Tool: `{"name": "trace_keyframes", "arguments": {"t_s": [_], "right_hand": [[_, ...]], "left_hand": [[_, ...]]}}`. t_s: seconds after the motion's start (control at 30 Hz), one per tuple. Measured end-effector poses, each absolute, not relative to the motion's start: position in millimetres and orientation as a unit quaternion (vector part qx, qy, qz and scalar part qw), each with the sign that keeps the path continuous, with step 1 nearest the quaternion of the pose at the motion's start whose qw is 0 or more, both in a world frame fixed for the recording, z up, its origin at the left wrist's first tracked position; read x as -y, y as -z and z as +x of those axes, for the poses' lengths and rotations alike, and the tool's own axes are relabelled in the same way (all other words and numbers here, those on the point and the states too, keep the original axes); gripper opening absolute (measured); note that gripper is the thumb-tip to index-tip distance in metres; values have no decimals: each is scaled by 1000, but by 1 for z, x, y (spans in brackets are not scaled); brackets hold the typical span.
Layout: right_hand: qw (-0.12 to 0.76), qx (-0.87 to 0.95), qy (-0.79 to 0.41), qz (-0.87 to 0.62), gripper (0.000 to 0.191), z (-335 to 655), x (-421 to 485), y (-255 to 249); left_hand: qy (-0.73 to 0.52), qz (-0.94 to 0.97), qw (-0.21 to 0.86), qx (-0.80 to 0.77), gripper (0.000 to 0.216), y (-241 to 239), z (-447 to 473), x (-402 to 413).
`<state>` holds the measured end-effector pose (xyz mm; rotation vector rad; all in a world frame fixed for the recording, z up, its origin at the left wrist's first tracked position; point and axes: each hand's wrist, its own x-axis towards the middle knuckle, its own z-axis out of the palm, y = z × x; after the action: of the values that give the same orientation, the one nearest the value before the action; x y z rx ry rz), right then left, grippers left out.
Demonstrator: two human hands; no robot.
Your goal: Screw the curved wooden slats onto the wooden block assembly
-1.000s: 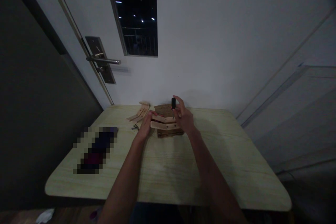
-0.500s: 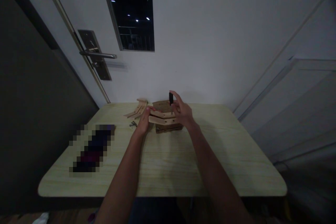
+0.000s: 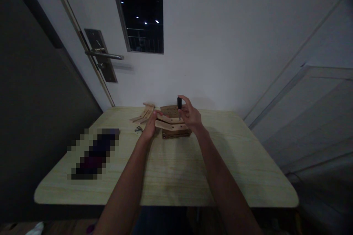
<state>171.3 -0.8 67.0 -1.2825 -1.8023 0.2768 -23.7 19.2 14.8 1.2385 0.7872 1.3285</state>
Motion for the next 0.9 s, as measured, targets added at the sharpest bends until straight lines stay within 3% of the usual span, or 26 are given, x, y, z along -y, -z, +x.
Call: {"name": "trace_keyframes", "arguments": {"t_s": [0.9], "right_hand": [[419,727,-48,-542,50,166,3,-69]], "left_hand": [[-569,500,565,-328,44,-20,-21,-17]]}}
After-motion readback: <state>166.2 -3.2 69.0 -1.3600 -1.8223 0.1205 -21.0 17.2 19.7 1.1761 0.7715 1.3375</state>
